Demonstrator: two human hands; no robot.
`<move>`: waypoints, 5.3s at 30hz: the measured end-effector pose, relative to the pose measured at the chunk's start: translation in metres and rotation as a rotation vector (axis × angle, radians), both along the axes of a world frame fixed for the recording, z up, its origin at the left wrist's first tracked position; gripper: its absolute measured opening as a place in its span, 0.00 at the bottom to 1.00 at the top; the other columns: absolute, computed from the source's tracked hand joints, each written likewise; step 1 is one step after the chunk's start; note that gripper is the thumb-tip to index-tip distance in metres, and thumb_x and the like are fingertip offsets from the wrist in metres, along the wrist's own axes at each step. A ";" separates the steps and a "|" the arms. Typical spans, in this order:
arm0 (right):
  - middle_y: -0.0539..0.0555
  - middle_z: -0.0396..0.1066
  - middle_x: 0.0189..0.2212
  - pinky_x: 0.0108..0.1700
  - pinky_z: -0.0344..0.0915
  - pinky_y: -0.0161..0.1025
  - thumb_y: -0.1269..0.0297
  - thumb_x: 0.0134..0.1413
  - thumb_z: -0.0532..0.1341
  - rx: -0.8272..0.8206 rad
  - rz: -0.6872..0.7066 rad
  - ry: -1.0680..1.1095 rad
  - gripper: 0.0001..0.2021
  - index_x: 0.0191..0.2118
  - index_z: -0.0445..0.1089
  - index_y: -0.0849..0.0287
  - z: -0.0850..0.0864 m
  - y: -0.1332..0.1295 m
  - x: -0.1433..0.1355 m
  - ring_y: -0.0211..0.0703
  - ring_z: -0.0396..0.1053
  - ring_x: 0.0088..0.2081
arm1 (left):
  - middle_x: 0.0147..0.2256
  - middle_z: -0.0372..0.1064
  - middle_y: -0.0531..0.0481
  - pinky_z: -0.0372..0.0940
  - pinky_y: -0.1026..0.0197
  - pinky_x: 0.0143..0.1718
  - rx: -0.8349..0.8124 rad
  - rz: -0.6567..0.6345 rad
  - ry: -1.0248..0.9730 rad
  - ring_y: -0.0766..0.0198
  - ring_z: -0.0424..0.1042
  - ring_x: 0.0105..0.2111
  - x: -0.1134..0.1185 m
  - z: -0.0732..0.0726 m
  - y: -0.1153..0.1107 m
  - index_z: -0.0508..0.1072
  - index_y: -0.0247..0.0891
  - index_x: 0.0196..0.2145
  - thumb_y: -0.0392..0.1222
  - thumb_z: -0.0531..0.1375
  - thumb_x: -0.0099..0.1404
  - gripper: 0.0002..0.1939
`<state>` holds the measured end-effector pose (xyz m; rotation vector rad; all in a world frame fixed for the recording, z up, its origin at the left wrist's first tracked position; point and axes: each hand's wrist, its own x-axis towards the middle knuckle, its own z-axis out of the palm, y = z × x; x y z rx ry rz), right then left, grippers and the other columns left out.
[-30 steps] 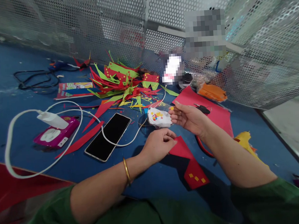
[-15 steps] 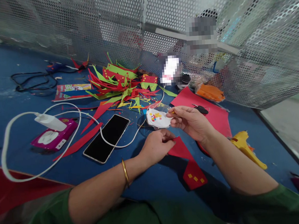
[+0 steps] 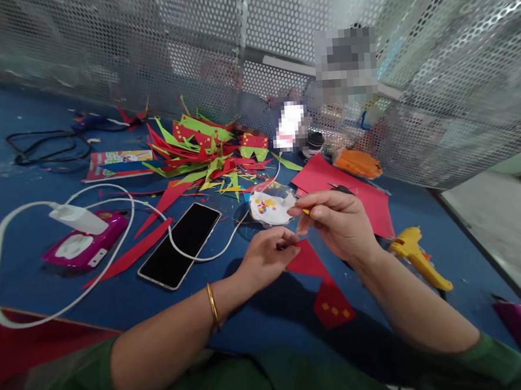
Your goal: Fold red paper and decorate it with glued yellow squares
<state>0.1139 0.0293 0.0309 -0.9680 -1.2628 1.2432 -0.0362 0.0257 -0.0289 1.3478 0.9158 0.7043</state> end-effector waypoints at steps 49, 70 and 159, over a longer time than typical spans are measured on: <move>0.50 0.81 0.44 0.62 0.62 0.48 0.72 0.64 0.57 0.640 -0.333 -1.069 0.11 0.46 0.73 0.51 -0.038 -0.063 0.027 0.45 0.75 0.53 | 0.28 0.75 0.51 0.66 0.68 0.27 -0.151 0.024 -0.022 0.69 0.69 0.26 0.005 0.009 -0.003 0.81 0.33 0.32 0.35 0.63 0.54 0.07; 0.49 0.81 0.44 0.64 0.59 0.48 0.78 0.60 0.62 0.857 -0.414 -1.269 0.19 0.53 0.69 0.51 -0.049 -0.063 0.025 0.47 0.74 0.55 | 0.27 0.76 0.54 0.64 0.69 0.30 -0.059 0.019 -0.113 0.72 0.68 0.26 0.003 0.003 -0.003 0.82 0.37 0.31 0.41 0.68 0.58 0.05; 0.53 0.74 0.37 0.49 0.69 0.47 0.68 0.55 0.63 0.156 -0.499 -0.635 0.04 0.29 0.70 0.56 -0.059 -0.060 0.011 0.45 0.73 0.44 | 0.29 0.78 0.51 0.65 0.68 0.28 -0.068 0.052 0.025 0.70 0.71 0.25 0.006 0.010 -0.005 0.78 0.35 0.35 0.40 0.65 0.60 0.06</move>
